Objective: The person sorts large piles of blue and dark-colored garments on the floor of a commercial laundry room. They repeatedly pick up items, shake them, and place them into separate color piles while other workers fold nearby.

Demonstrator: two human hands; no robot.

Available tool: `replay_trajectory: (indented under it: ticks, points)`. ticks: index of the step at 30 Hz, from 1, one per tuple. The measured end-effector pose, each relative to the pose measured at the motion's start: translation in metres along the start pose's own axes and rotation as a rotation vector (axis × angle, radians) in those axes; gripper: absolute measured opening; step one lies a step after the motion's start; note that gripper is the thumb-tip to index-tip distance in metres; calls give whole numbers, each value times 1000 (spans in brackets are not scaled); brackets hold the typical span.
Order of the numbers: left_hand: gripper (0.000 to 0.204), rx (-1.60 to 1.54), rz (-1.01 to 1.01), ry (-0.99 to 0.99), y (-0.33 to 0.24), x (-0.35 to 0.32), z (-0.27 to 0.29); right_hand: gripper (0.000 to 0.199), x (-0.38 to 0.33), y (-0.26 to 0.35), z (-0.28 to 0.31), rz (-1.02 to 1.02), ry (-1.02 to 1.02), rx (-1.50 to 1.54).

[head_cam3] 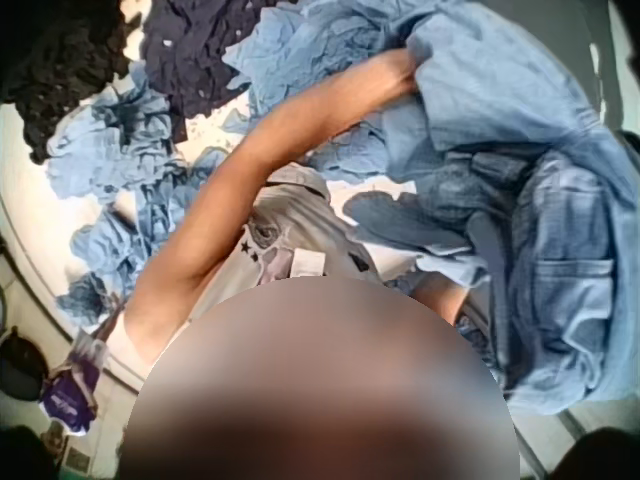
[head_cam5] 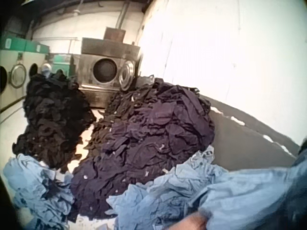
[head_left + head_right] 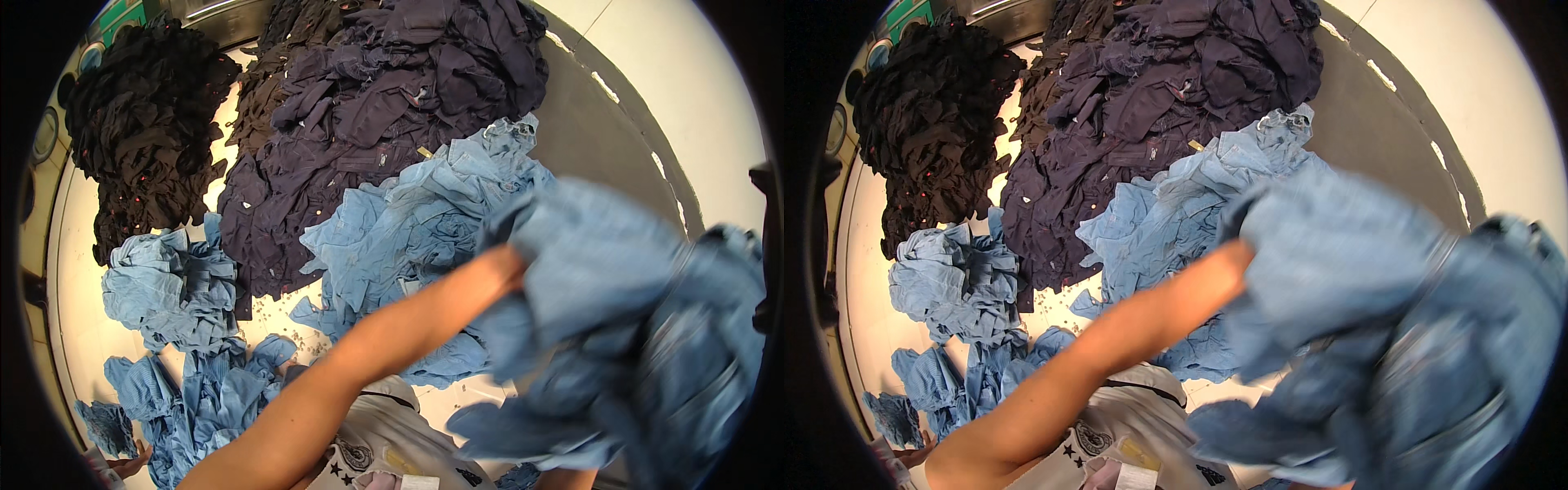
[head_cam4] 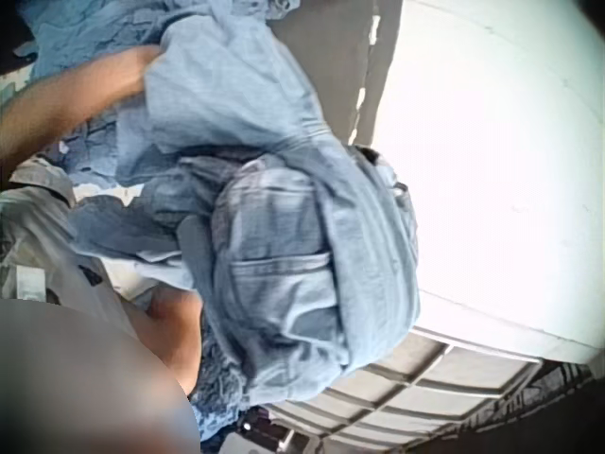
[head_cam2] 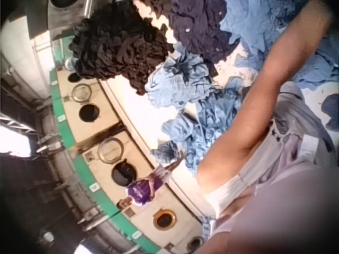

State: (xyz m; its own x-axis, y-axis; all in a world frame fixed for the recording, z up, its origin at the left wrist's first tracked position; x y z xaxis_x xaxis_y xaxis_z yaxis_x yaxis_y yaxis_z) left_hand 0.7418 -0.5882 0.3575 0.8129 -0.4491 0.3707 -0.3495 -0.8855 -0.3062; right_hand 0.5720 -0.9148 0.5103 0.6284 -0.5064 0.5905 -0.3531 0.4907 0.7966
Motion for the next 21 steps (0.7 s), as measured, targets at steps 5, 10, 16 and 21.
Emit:
replay_trajectory:
  ticks: [5,10,16,21]
  points:
    - [44,569,-387,-160,-158,25,-58,89,63,10,-60,158,157,-5]
    - [45,970,-537,-360,-223,-61,-9,89,-9,-110,-196,189,359,-214]
    - [50,1160,-126,-430,-148,-211,80,65,-246,-295,-268,-246,1071,-694]
    - [43,931,613,-56,-49,-285,76,58,-300,-262,-275,-173,633,-563]
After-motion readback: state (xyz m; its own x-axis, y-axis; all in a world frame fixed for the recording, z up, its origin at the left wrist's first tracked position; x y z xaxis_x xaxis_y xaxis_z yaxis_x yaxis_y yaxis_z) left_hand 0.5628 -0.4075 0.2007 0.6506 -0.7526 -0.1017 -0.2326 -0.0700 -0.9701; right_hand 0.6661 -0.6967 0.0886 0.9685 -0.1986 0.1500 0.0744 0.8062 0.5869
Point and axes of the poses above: each hand's wrist, its own x-axis towards the middle knuckle, its own z-axis out of the back of the hand, y = z × x, the point moved 2 cm from there along x, towards the middle knuckle, and after that the axes turned 1 degree about y, right-handed, at the moved point
